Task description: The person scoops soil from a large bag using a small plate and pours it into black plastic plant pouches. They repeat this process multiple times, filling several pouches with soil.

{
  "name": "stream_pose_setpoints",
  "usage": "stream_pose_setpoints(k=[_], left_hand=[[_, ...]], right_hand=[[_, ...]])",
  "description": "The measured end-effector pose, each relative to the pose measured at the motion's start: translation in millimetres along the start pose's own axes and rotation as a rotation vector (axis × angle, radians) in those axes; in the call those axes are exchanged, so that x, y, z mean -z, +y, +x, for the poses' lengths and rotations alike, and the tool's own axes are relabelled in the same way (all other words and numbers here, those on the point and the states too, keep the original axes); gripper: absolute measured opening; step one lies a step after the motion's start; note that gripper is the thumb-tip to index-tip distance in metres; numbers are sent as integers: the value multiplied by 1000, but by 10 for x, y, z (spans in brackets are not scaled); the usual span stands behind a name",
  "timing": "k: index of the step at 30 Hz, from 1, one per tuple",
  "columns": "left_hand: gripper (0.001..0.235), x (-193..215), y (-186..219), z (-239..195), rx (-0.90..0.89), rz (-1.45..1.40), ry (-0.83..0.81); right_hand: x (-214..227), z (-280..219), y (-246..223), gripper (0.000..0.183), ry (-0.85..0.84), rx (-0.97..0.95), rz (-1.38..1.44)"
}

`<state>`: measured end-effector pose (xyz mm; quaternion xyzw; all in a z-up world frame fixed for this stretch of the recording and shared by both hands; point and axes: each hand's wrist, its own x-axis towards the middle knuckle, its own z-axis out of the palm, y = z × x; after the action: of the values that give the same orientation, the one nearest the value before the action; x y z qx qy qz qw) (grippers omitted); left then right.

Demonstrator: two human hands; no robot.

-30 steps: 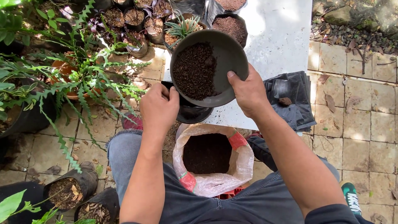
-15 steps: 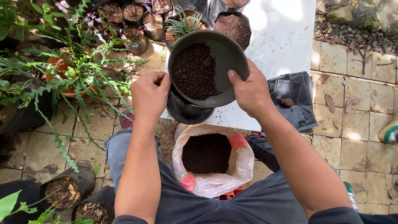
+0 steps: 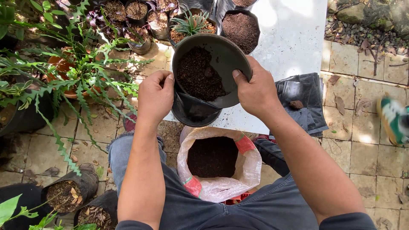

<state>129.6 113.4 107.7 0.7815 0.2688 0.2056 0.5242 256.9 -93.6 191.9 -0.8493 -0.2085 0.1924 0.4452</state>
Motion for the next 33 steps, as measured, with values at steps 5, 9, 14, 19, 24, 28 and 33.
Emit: stream_pose_setpoints(k=[5,9,14,19,24,28,33], left_hand=[[18,-6,-18,14,31,-11,3],[19,40,124,-38,57,-36,7],[17,56,115,-60,62,-90,1],[16,59,-42,-20,52,-148,-46],[18,71,-50,-18,34,-178,-75],[18,70,-79,-19,35,-174,-73],[17,56,-99,-16,57,-210,-69]], right_hand=[[-22,21,-16,30,-2,14,-53],[-28,27,-21,30,-9,16,-104],[-60,7,-135,30,-12,56,-157],[-83,8,-187,30,-18,126,-198],[-96,-19,-301,31,-37,176,-273],[-123,-32,-335,31,-34,191,-300],[-116,-113,-449,35,-31,243,-442]])
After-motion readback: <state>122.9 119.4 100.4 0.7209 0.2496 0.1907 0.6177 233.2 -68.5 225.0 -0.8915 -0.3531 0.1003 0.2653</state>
